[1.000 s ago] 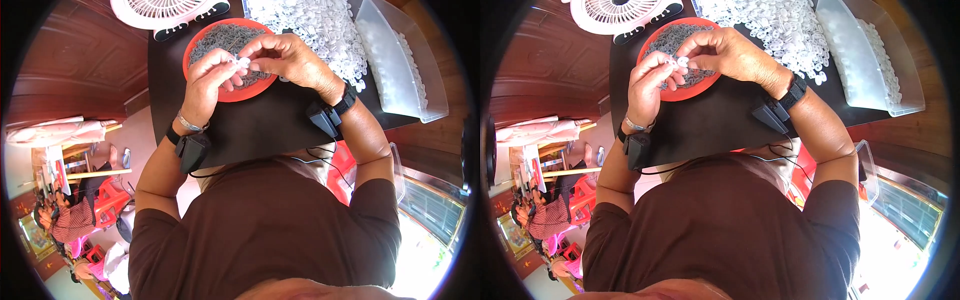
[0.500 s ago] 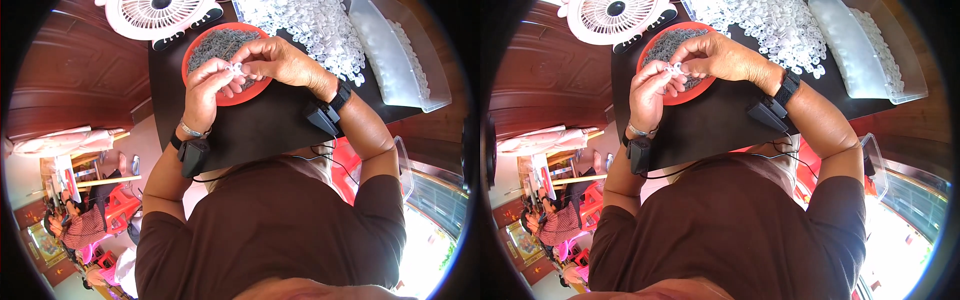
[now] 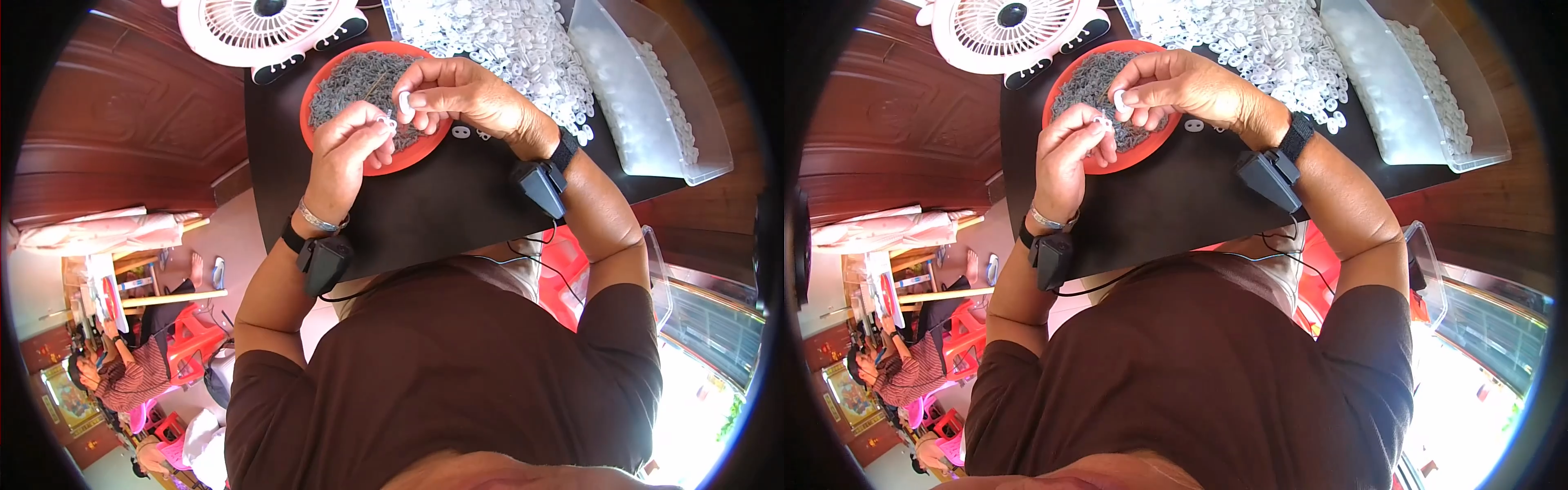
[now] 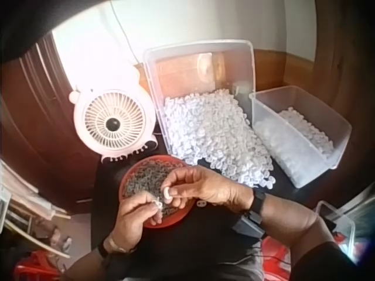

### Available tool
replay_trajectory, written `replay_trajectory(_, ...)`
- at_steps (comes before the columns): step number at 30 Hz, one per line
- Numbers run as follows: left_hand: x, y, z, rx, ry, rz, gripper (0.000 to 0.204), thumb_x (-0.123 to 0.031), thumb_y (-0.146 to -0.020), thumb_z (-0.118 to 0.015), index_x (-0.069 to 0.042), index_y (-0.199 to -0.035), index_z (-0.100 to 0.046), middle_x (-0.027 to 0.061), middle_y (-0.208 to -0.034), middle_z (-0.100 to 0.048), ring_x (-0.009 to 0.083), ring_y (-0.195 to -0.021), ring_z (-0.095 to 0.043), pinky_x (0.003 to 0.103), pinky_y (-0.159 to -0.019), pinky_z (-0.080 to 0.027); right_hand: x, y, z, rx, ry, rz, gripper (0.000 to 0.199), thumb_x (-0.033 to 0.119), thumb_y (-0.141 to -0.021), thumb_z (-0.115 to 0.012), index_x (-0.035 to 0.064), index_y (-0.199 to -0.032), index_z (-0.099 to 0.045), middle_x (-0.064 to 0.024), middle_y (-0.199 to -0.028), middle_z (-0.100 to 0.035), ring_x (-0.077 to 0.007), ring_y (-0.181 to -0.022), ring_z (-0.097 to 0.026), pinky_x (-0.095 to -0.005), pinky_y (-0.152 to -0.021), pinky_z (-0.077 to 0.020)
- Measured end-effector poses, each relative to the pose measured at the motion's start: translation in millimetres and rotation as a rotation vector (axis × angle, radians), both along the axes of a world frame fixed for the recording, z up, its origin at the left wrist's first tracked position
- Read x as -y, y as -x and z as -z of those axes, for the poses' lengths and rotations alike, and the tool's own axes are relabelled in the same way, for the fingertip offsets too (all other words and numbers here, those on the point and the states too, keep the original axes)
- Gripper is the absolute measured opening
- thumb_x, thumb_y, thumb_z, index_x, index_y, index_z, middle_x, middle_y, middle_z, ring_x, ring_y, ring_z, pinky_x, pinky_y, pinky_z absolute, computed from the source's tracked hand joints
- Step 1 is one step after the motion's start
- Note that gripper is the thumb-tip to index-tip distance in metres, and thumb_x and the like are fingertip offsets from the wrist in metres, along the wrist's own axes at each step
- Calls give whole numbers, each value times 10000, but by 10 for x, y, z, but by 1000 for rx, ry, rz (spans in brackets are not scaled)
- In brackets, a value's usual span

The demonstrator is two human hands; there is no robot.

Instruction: Manually inserting small metal pins into white plastic component housings on a red tray.

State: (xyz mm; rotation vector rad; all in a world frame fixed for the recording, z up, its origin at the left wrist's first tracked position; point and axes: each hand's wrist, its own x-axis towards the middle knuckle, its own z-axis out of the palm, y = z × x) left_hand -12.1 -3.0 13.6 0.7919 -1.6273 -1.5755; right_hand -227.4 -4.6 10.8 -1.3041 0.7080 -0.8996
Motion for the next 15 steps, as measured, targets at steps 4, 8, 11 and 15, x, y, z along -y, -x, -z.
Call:
replay_trajectory(4, -12, 17, 35, 51, 34, -30, 159, -147, -889, -525, -22, -800, -567, 9, -631, -536, 66, -574, -479, 209, -536, -368, -32, -38, -29, -43, 78, 83, 217, 159, -892, -615, 45, -1076, -630, 11, -849, -640, -46, -733, -576, -188, -649, -465)
replay_trajectory(8, -4, 30, 36, 71, 30, -54, 155, -133, -883, -526, -20, -781, -559, 2, -607, -505, 65, -552, -451, 213, -528, -360, -53, -73, -45, -38, 74, 156, 198, 71, -891, -599, 18, -1081, -614, -1, -858, -618, -46, -708, -551, -176, -654, -466)
replay_trajectory(11, -9, 29, 25, 90, 37, -58, 154, -125, -882, -524, -17, -776, -555, -1, -601, -492, 66, -546, -443, 215, -525, -356, -40, -66, -19, -26, 91, 162, 186, 53, -879, -612, 9, -1060, -616, -2, -858, -620, -46, -700, -547, -172, -653, -465)
replay_trajectory(15, -19, 31, 18, 123, 38, -69, 157, -121, -883, -522, -13, -773, -551, -5, -600, -485, 62, -546, -439, 216, -518, -352, -80, -92, -57, -63, 106, 157, 163, 43, -873, -615, -3, -1030, -621, -8, -847, -623, -51, -697, -546, -182, -654, -468)
